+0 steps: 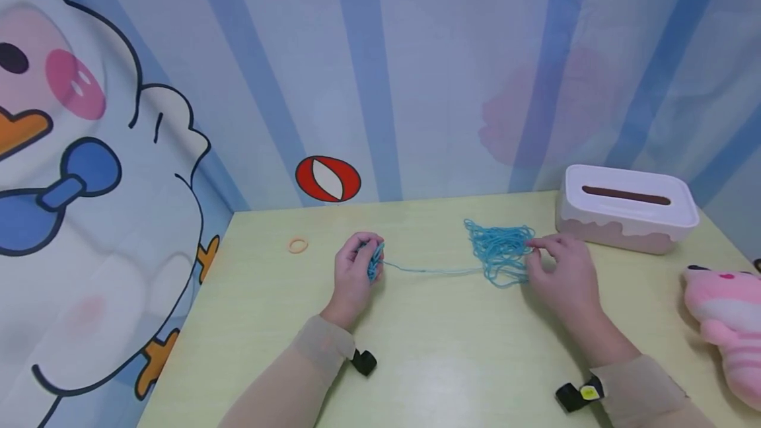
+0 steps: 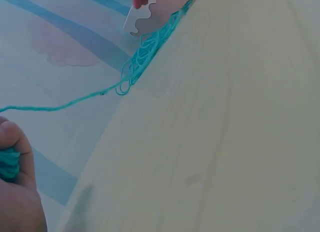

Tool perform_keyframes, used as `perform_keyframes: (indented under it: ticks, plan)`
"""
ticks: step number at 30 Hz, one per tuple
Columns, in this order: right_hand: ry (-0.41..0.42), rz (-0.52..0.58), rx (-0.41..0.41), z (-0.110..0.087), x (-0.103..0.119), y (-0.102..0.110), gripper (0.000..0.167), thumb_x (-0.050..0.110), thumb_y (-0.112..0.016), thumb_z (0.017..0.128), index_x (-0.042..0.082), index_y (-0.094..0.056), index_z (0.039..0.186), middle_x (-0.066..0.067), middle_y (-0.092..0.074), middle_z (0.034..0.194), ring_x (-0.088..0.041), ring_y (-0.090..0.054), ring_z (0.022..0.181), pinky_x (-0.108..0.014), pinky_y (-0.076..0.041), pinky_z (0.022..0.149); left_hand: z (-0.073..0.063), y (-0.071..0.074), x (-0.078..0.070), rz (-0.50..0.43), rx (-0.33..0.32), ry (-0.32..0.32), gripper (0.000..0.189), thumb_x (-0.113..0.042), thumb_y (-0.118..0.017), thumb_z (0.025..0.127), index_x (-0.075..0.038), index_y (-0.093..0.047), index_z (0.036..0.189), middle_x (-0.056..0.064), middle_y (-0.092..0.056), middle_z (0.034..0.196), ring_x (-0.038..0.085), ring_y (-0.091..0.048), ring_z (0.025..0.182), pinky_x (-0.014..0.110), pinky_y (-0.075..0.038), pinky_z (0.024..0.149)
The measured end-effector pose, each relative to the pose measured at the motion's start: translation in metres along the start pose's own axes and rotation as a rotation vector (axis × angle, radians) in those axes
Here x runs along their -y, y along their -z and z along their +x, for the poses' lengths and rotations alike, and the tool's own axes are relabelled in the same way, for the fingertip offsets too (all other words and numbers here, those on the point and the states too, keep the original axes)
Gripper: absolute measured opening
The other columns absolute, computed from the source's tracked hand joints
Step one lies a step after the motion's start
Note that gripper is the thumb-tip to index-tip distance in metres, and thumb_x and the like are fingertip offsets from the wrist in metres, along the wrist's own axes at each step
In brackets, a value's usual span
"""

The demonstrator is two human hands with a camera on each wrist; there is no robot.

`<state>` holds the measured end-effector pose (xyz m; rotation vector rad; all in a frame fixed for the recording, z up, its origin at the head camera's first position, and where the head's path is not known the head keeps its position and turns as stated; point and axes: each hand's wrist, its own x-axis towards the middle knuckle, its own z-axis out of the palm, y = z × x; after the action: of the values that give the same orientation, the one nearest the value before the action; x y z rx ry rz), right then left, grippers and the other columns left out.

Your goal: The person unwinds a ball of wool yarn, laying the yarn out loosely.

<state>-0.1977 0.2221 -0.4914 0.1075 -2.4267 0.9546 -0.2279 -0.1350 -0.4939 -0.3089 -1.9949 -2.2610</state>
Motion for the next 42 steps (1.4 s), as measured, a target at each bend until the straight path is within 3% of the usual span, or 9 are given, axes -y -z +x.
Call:
perform_keyframes:
  ticks: [3,6,11,15,22,26,34,39,42]
  plan:
    - [0.181,0.089,-0.083,-0.003,0.020,-0.024,0.019,0.005,-0.068,0.093,-0.001,-0.082,0.105,-0.023,-0.076,0.106,-0.045,-0.064,0.104,-0.053,-0.048,0.091,0.000,-0.001,-0.001,0.015,0.017,-0.019,0.027,-0.020,-0.053,0.116,0.000,-0.065,0.129,0.000,-0.059,0.086,0.014,-0.050,0.063,0.021,-0.046,0.056]
    - [0.315,0.143,-0.002,-0.008,0.047,-0.051,0.022,0.007,-0.072,0.095,0.002,-0.081,0.115,-0.018,-0.080,0.115,-0.042,-0.072,0.111,-0.052,-0.058,0.099,0.000,-0.002,-0.001,0.021,0.036,-0.034,0.030,-0.021,-0.056,0.116,0.002,-0.065,0.131,-0.001,-0.056,0.082,0.013,-0.049,0.061,0.020,-0.046,0.056]
    - [0.288,0.194,0.295,-0.019,0.095,-0.087,0.041,0.021,-0.072,0.106,0.005,-0.070,0.143,-0.013,-0.075,0.142,-0.037,-0.070,0.136,-0.056,-0.056,0.116,0.000,-0.003,0.000,0.040,0.056,-0.047,0.032,-0.023,-0.061,0.115,0.006,-0.067,0.124,-0.004,-0.060,0.082,0.011,-0.051,0.061,0.019,-0.047,0.058]
    - [0.216,0.198,0.379,-0.021,0.120,-0.106,0.045,0.027,-0.072,0.108,0.005,-0.068,0.147,-0.009,-0.080,0.134,-0.031,-0.075,0.130,-0.051,-0.058,0.114,0.000,-0.004,0.001,0.046,0.071,-0.079,0.023,-0.018,-0.063,0.113,0.005,-0.068,0.114,-0.004,-0.060,0.077,0.011,-0.052,0.059,0.020,-0.046,0.057]
    - [0.155,0.218,0.269,-0.019,0.132,-0.108,0.017,0.018,-0.074,0.106,0.009,-0.083,0.118,-0.002,-0.085,0.102,-0.021,-0.082,0.100,-0.044,-0.067,0.094,0.001,-0.003,0.002,0.077,0.056,-0.088,0.022,-0.017,-0.069,0.110,0.001,-0.063,0.099,0.002,-0.066,0.112,0.013,-0.052,0.058,0.020,-0.048,0.057]
    - [0.137,0.219,0.211,-0.016,0.127,-0.101,0.015,0.018,-0.072,0.108,0.010,-0.081,0.116,0.000,-0.083,0.099,-0.017,-0.080,0.095,-0.042,-0.066,0.088,0.000,-0.003,0.002,0.076,0.023,-0.054,0.028,-0.017,-0.070,0.110,-0.001,-0.054,0.093,0.012,-0.071,0.130,0.013,-0.059,0.061,0.020,-0.053,0.059]
    - [0.183,0.288,0.033,-0.009,0.112,-0.085,0.013,0.012,-0.073,0.105,0.007,-0.079,0.115,-0.004,-0.082,0.098,-0.021,-0.079,0.092,-0.047,-0.066,0.086,-0.002,0.000,-0.002,0.016,0.012,-0.017,0.022,-0.008,-0.064,0.110,-0.012,-0.042,0.110,0.019,-0.078,0.124,0.016,-0.060,0.064,0.022,-0.055,0.058]
    - [0.188,0.295,-0.049,-0.003,0.098,-0.071,0.011,0.008,-0.075,0.103,0.004,-0.079,0.112,-0.006,-0.082,0.095,-0.024,-0.079,0.090,-0.017,-0.058,0.088,-0.001,0.001,-0.001,0.033,0.032,-0.016,0.023,-0.013,-0.055,0.115,-0.020,-0.053,0.136,0.011,-0.077,0.113,0.017,-0.054,0.065,0.023,-0.050,0.058]
    - [0.162,0.310,-0.079,0.002,0.088,-0.062,0.011,0.007,-0.076,0.102,0.002,-0.079,0.111,-0.008,-0.083,0.093,-0.026,-0.080,0.089,-0.004,-0.049,0.086,0.000,0.000,-0.001,0.043,0.033,-0.024,0.024,-0.019,-0.055,0.116,-0.016,-0.063,0.139,0.005,-0.071,0.097,0.014,-0.053,0.062,0.022,-0.048,0.056]
